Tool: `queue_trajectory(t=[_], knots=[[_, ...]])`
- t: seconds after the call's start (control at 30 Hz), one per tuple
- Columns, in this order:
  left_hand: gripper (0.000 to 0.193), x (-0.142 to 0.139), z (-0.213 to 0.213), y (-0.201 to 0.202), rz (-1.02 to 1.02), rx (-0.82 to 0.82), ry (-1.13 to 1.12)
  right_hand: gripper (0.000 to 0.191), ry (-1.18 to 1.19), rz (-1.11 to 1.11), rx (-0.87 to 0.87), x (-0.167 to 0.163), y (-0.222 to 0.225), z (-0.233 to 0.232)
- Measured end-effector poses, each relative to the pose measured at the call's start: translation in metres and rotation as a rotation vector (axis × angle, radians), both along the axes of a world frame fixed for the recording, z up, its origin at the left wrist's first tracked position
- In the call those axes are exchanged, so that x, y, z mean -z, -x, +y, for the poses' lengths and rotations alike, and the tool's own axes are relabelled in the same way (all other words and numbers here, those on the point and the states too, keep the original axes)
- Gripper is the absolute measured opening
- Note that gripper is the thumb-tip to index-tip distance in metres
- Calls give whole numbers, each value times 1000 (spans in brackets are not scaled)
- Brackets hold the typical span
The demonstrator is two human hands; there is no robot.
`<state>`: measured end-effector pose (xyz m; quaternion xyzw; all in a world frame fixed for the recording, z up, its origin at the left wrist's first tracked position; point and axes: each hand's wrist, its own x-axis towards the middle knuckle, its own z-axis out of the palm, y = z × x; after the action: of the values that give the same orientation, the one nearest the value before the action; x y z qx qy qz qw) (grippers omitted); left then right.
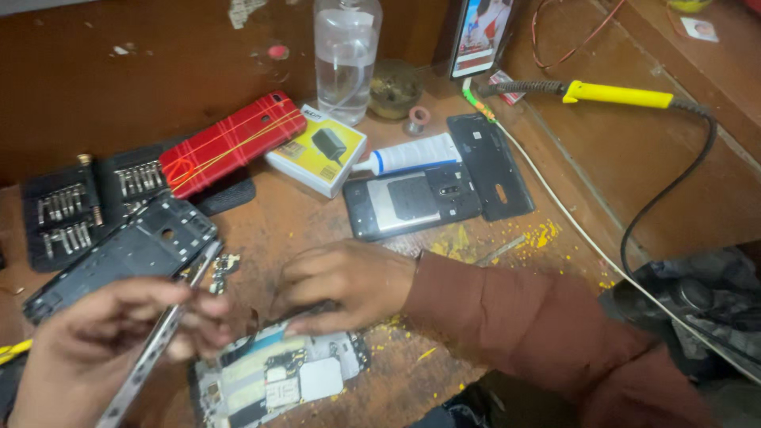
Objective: The person uses tweezers to place and adjust small components on a disassembled mobile phone motherboard. They then use a yellow screwdriver to tighten screws on the phone's back cover.
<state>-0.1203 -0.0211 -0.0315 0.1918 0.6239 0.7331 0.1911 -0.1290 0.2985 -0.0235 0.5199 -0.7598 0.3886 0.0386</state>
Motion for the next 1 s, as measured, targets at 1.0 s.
queue_trajectory(t=[1.0], knots=[[14,-42,47,-50,832,236,320,32,-313,-262,-220,-12,8,4]])
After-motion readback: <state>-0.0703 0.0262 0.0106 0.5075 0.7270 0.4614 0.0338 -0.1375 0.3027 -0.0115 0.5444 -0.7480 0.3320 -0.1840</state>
